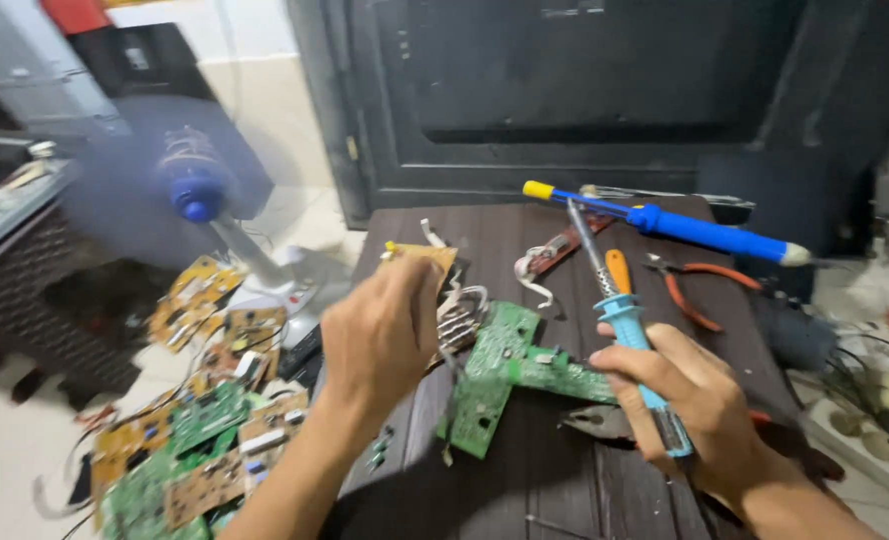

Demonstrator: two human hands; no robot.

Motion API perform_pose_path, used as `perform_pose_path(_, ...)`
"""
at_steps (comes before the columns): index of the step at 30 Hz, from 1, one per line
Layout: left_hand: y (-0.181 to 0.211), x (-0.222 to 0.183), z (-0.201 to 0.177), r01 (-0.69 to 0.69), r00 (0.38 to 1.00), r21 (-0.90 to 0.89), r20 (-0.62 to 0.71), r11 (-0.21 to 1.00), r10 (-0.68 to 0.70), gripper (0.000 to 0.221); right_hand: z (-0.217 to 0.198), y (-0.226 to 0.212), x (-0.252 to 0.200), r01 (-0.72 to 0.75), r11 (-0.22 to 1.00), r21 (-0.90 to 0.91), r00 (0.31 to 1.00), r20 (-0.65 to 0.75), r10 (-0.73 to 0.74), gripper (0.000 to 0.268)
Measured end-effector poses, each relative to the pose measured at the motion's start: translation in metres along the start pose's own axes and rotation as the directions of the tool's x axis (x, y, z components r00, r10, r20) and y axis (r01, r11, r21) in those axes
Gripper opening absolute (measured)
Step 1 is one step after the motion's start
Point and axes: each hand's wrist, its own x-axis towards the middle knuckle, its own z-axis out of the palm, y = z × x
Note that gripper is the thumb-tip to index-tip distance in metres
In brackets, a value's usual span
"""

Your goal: Using a soldering iron and solder wire to desolder or repair components on various printed circuit boards.

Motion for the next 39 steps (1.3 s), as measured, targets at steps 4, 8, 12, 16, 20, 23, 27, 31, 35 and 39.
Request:
perform_pose_path(4, -0.008, 0.018, -0.051, 0.157, 0.972, 0.069, 0.167, 0.985, -0.167, 0.014, 0.0, -0.001, 0.004, 0.01, 1.0, 0.0, 1.0, 0.023, -0.01, 0.024)
perform_pose_path(8, -0.009, 0.002, -0.085, 0.518, 0.652, 0.168, 0.557, 0.839, -0.514, 0.017, -0.003, 0.003, 0.001, -0.001, 0.999, 0.041, 0.995, 0.096, -0.003, 0.022)
perform_pose_path(12, -0.008, -0.05, -0.095, 0.636, 0.431, 0.269, 0.655, 0.724, -0.621, 0.017, -0.003, 0.013, -0.001, 0.014, 0.998, 0.069, 0.996, 0.085, -0.02, 0.023)
perform_pose_path(16, -0.005, -0.086, -0.084, 0.654, 0.488, 0.165, 0.653, 0.738, -0.579, 0.012, 0.001, 0.023, -0.005, 0.027, 0.995, 0.096, 0.997, 0.071, -0.033, 0.022)
perform_pose_path(20, -0.003, -0.092, -0.076, 0.643, 0.559, 0.119, 0.603, 0.757, -0.569, 0.014, -0.002, 0.014, -0.002, 0.058, 0.996, 0.07, 0.998, 0.029, -0.06, 0.024)
perform_pose_path(23, -0.004, -0.094, -0.074, 0.656, 0.558, 0.103, 0.601, 0.747, -0.573, 0.013, -0.003, 0.008, 0.001, 0.067, 0.995, 0.075, 0.998, 0.004, -0.067, 0.025)
perform_pose_path(27, -0.004, -0.097, -0.068, 0.619, 0.562, 0.161, 0.593, 0.769, -0.577, 0.01, -0.006, 0.004, 0.003, 0.097, 0.992, 0.084, 0.995, -0.012, -0.097, 0.023)
perform_pose_path(31, -0.004, -0.107, -0.068, 0.553, 0.603, 0.187, 0.583, 0.812, -0.545, 0.01, -0.006, 0.005, 0.003, 0.086, 0.991, 0.103, 0.996, -0.003, -0.086, 0.019)
perform_pose_path(35, 0.015, -0.087, -0.062, 0.506, 0.767, 0.049, 0.43, 0.861, -0.476, 0.016, -0.003, 0.011, 0.004, 0.096, 0.993, 0.071, 0.995, -0.018, -0.095, 0.024)
perform_pose_path(39, 0.042, -0.048, -0.038, 0.321, 0.871, -0.246, 0.457, 0.915, -0.182, 0.02, 0.007, 0.018, 0.0, 0.105, 0.994, 0.038, 0.994, -0.029, -0.104, 0.028)
